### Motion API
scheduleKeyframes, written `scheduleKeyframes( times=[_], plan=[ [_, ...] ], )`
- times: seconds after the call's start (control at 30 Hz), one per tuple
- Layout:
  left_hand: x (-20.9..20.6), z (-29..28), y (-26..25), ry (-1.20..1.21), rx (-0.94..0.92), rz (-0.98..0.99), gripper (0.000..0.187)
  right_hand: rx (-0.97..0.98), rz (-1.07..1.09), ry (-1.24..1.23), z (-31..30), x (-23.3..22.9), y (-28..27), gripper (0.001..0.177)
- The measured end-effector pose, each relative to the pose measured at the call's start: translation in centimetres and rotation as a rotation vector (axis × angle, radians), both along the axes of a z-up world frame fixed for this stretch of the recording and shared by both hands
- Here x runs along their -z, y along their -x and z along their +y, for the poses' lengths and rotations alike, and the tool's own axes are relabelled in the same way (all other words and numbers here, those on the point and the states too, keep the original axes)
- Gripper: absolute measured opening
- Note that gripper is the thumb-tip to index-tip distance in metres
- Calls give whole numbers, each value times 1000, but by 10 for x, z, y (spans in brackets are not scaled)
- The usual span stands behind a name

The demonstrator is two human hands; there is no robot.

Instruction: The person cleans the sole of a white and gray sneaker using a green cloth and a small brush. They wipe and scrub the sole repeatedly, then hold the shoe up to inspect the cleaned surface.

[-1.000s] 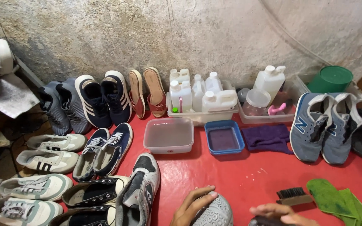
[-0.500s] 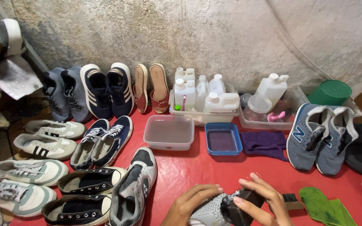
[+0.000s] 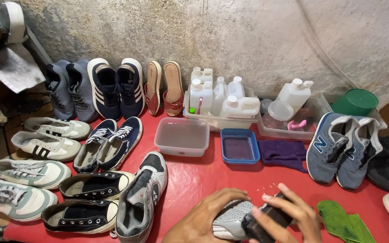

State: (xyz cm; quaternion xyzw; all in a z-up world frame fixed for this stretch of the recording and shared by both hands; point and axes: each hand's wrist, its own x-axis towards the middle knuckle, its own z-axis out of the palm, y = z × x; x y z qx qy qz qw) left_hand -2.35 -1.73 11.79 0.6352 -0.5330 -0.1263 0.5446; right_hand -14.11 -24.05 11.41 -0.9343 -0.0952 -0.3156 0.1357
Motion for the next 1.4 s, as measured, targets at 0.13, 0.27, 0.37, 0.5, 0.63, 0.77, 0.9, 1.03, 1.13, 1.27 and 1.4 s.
scheduleKeyframes(
  times=[0.13, 0.27, 0.37, 0.5, 0.63, 0.77, 0.9, 1.03, 1.13, 1.27, 1.4],
  plan=[
    [-14, 1, 5, -86, -32, 150, 84, 48, -130, -62, 26, -18, 0, 49],
    [-7, -6, 8, -72, -167, 106, 71, 57, -308, 65, 27, -16, -6, 30],
    [-2, -12, 9, -60, -236, 62, 74, 89, -304, 25, 30, -20, -6, 31],
    [-3, -15, 9, -146, -261, 110, 73, -17, -366, 90, 27, -6, -7, 20],
    [-6, -14, 14, -136, -299, 87, 74, 101, -358, -5, 36, -15, -7, 29],
    [-3, -14, 11, -105, -290, 117, 74, 53, -400, -9, 36, -16, -11, 18],
    [-6, -15, 13, -76, -316, 110, 74, -48, -427, 79, 16, -4, -17, 23],
    [-1, -16, 12, -90, -302, 106, 76, -14, -400, 37, 26, -7, -13, 16],
    [-9, -15, 13, -13, -353, 33, 67, 21, -434, 84, 22, -7, -16, 31],
    [-9, -13, 12, -47, -320, 75, 72, 22, -407, -13, 29, -12, -14, 19],
    [-16, -15, 16, -11, -358, 38, 61, -98, -445, 101, 29, -19, -23, 12]
  ],
)
